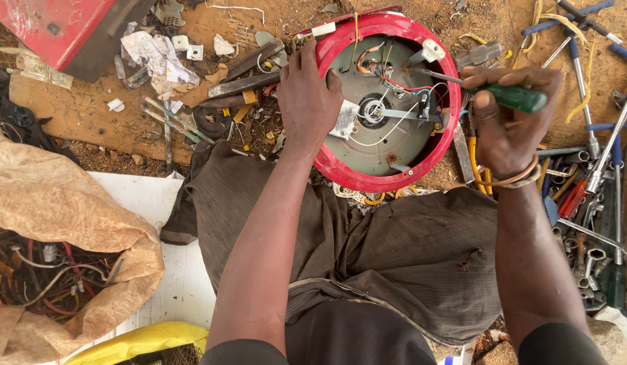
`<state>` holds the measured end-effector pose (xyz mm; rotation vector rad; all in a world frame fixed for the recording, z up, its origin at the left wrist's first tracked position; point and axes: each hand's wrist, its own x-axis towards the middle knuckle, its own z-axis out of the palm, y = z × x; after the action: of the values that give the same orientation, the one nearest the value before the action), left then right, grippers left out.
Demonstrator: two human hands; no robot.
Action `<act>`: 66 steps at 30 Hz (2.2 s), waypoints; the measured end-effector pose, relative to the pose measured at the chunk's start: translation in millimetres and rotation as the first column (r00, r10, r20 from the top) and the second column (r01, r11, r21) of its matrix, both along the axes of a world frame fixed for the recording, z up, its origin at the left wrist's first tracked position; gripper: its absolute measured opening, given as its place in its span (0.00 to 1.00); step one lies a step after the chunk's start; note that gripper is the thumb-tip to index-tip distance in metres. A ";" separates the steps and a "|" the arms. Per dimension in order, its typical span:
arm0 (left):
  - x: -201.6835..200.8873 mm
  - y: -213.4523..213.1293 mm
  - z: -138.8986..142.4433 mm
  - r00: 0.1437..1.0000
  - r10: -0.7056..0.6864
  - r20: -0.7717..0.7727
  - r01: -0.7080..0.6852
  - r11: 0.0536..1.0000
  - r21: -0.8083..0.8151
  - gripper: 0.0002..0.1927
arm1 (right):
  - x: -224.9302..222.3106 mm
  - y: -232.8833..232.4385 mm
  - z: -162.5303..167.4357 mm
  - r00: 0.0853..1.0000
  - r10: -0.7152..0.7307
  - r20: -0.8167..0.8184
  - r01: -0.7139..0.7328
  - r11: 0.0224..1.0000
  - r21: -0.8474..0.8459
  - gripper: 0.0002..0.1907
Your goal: The person uses a screwdriver to pry and adjust parts of a small cylindrical electrical component, then places it in a yellow bag. They then open a red circular plastic cover and use the screwdriver to manipulate internal wiring and components.
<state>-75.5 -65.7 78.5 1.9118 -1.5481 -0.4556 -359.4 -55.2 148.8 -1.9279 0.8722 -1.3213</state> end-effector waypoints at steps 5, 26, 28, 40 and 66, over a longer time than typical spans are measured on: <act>1.4 0.6 -0.8 1.000 -0.002 -0.001 0.002 1.000 -0.027 0.30 | 2.8 -26.3 4.4 0.965 0.159 0.209 -0.179 0.981 0.080 0.12; 14.4 -19.2 -6.1 0.999 -0.044 -0.004 0.045 0.998 0.033 0.33 | 64.2 -114.3 -38.5 0.743 -0.339 0.577 0.433 0.901 -0.029 0.28; 14.6 -22.5 -13.6 0.999 -0.045 -0.009 0.045 0.999 0.030 0.33 | 64.4 -112.5 -46.6 0.697 -0.354 0.624 0.418 0.907 0.049 0.26; 17.9 -20.3 -11.7 0.998 -0.057 -0.003 0.057 0.998 0.002 0.35 | 13.8 -118.0 -37.5 0.835 0.110 0.538 -0.242 0.953 0.180 0.24; 24.4 -7.1 -8.2 0.997 -0.047 -0.057 0.047 0.999 0.002 0.33 | 58.2 -89.7 12.2 0.991 0.084 0.108 -0.107 0.967 0.233 0.27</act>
<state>-51.0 -72.8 70.3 1.8519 -1.5592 -0.5287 -301.2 -144.9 161.0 -1.6839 0.8376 -1.1857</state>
